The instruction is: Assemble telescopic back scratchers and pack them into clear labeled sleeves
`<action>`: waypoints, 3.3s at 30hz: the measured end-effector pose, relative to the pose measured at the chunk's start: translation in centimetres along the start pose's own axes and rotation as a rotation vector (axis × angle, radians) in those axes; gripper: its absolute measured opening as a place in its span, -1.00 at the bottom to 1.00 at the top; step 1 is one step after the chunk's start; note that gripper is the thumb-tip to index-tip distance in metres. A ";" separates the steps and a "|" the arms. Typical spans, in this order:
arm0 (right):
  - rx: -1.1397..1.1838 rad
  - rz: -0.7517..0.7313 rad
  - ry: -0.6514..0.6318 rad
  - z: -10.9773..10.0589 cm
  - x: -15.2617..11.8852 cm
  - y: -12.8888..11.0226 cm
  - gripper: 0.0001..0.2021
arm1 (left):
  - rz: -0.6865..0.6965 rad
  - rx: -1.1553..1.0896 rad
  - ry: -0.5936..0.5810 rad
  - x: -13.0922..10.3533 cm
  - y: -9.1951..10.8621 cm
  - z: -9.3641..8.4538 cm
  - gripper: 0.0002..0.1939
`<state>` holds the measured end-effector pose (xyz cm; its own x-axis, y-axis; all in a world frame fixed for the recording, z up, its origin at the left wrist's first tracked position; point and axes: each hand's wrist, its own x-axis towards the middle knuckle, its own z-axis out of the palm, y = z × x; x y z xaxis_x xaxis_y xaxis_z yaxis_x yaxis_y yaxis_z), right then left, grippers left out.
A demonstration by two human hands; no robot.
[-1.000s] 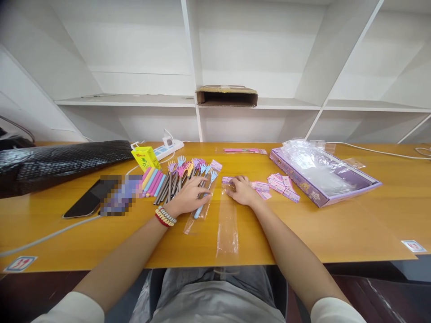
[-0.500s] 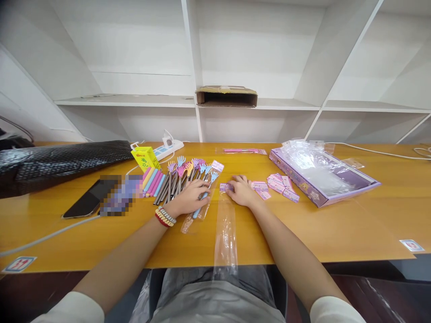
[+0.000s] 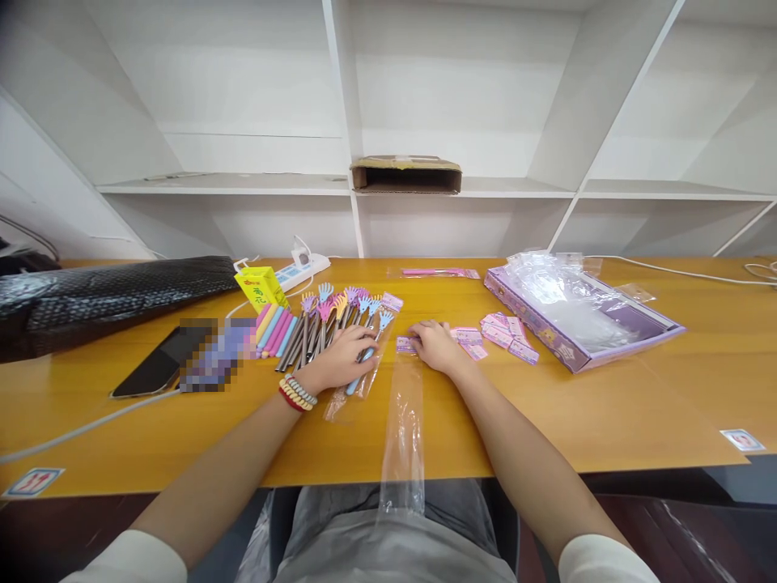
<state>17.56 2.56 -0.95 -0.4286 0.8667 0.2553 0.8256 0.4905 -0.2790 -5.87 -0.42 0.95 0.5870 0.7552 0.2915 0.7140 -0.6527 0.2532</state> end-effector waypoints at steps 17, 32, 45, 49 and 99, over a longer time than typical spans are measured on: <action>0.037 -0.080 -0.097 -1.4 -0.4 -0.5 -0.74 | 0.012 0.001 0.023 0.0 0.2 -0.2 -0.78; 0.981 0.029 0.076 0.1 -0.4 -2.1 -0.72 | 0.015 -0.168 0.045 -0.1 1.1 -1.2 -0.75; 1.082 0.121 0.102 0.1 -0.1 -2.5 -0.67 | 0.161 -0.143 0.031 0.0 1.2 -1.1 -0.54; 0.959 -0.041 0.163 -0.3 -0.5 -2.6 -0.75 | 0.135 -0.126 0.042 0.0 1.0 -0.9 -0.53; 1.304 0.160 0.216 -0.5 0.3 -1.7 -0.62 | 0.029 -0.150 0.149 0.0 1.0 -0.9 -0.54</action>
<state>16.17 1.96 0.11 -0.1934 0.9504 0.2437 -0.1441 0.2182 -0.9652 -5.49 -1.14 2.03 0.5359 0.7262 0.4307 0.6261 -0.6840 0.3743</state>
